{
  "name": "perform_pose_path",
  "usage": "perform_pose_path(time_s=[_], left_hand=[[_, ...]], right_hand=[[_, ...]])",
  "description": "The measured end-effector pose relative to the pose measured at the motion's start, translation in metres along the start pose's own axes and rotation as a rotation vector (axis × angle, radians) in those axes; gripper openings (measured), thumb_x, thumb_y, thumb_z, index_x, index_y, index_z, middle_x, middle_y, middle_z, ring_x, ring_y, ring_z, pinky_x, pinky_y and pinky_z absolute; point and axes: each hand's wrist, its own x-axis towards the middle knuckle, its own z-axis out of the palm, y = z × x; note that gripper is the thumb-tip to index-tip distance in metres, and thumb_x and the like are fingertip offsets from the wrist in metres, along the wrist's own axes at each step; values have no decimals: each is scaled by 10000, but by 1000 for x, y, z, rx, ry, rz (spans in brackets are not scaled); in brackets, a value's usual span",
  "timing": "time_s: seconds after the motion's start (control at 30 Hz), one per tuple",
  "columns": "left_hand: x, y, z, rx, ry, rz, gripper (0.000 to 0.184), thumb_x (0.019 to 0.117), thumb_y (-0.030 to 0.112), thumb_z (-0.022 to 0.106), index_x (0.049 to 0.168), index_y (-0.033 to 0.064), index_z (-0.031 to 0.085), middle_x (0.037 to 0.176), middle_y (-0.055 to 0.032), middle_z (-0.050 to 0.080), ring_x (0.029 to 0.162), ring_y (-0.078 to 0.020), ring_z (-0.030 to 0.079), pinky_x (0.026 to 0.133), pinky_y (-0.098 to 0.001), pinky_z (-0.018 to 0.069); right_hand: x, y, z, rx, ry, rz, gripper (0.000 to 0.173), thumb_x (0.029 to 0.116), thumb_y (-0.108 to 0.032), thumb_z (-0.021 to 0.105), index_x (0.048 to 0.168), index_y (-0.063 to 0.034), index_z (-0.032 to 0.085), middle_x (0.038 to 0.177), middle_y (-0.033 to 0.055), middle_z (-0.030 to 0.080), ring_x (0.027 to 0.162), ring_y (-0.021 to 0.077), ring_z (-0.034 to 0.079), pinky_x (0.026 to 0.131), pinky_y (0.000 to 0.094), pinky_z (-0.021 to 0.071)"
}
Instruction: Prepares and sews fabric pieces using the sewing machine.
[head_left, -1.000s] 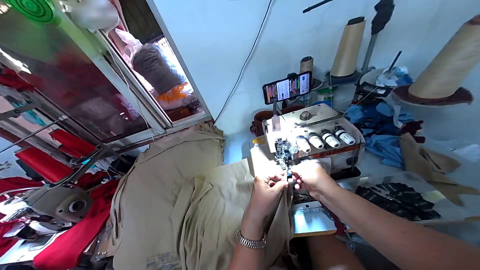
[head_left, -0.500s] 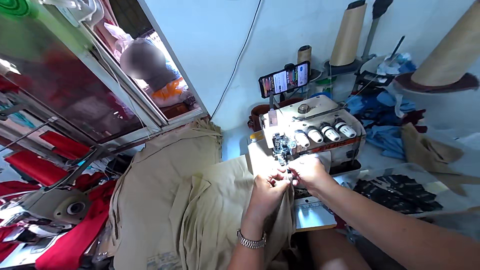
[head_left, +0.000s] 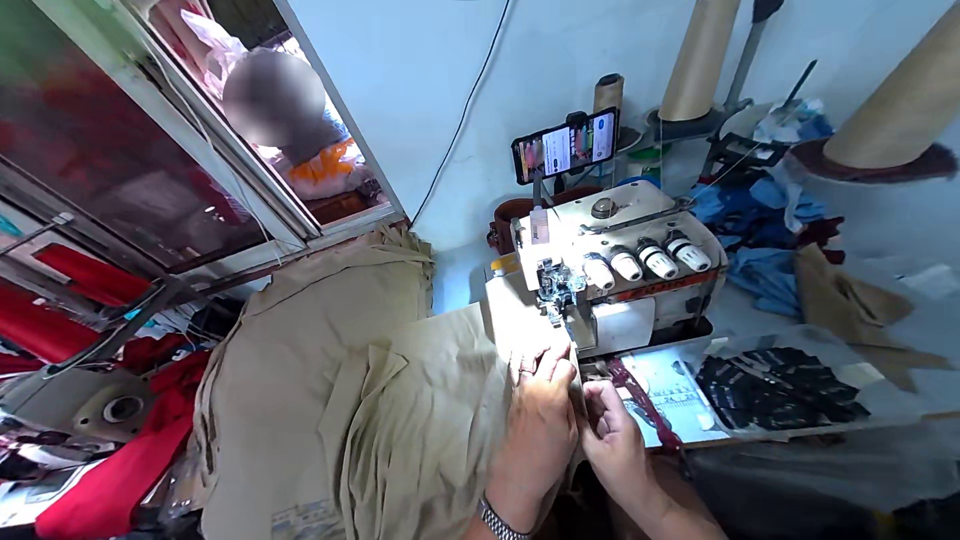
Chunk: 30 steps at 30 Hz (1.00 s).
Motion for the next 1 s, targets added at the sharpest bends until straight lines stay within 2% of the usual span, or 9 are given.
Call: perform_pose_path(time_s=[0.1, 0.2, 0.3, 0.4, 0.47, 0.53, 0.63, 0.77, 1.0], left_hand=[[2, 3, 3, 45, 4, 2, 203, 903, -7, 557, 963, 65, 737, 1405, -53, 630, 1372, -240, 522, 1149, -473, 391], [2, -3, 3, -38, 0, 27, 161, 919, 9, 571, 960, 48, 722, 1439, -67, 606, 1392, -220, 507, 1153, -440, 398], [-8, -19, -19, -147, 26, -67, 209, 952, 69, 577, 1113, 29, 705, 1344, -82, 664, 1268, -208, 611, 1066, -417, 493], [-38, -41, -67, 21, 2, -459, 252, 941, 91, 625, 1171, 2, 679, 1189, -162, 679, 1081, -293, 669, 931, -459, 560], [-59, -56, -101, 174, -227, -819, 344, 956, 119, 631, 1269, -25, 632, 1278, -247, 623, 1149, -394, 637, 982, -539, 524], [-84, -71, -112, 293, -376, -999, 405, 960, 128, 647, 1315, -63, 602, 1335, -316, 572, 1227, -472, 579, 1047, -600, 457], [-108, -79, -111, 416, -392, -933, 283, 974, 77, 599, 1195, -88, 659, 1252, -318, 618, 1162, -483, 615, 1001, -592, 491], [-118, -84, -109, 431, -339, -814, 240, 976, 50, 586, 1136, -107, 670, 1193, -312, 646, 1098, -478, 650, 966, -600, 511], [-128, -102, -149, 422, 179, -818, 246, 945, 40, 599, 1097, -148, 646, 1032, -358, 651, 920, -525, 661, 815, -680, 516]], right_hand=[[-7, -1, 0, -35, 66, -44, 332, 809, 8, 584, 1140, 18, 557, 980, 47, 696, 852, 31, 679, 744, 183, 573], [-3, -1, -1, -96, 75, -63, 235, 823, -15, 560, 1051, -1, 615, 922, 36, 687, 778, 12, 635, 691, 157, 532], [3, -4, 0, -83, 90, -28, 256, 859, -65, 589, 1101, 20, 601, 940, 44, 688, 783, 17, 641, 687, 165, 544], [1, -4, 1, -82, 92, -10, 283, 853, -77, 607, 1115, 28, 578, 932, 48, 674, 782, 25, 635, 694, 170, 543], [-4, 0, 0, -118, 70, -26, 192, 859, -79, 602, 1022, 9, 652, 880, 46, 683, 748, 33, 639, 682, 175, 549], [-9, 2, 2, -108, 67, -7, 219, 844, -69, 602, 1036, 20, 661, 885, 51, 698, 761, 37, 654, 696, 179, 555], [-12, 3, 8, -76, 121, 21, 316, 826, -74, 636, 1115, 43, 585, 905, 55, 676, 789, 31, 647, 710, 170, 544], [-20, 11, 9, -157, 120, -35, 193, 842, -86, 617, 1000, 11, 672, 878, 63, 691, 774, 55, 657, 718, 183, 554], [-23, -21, -9, -53, 96, -31, 171, 830, -33, 585, 960, -9, 694, 865, 17, 694, 732, -2, 633, 646, 141, 537]])
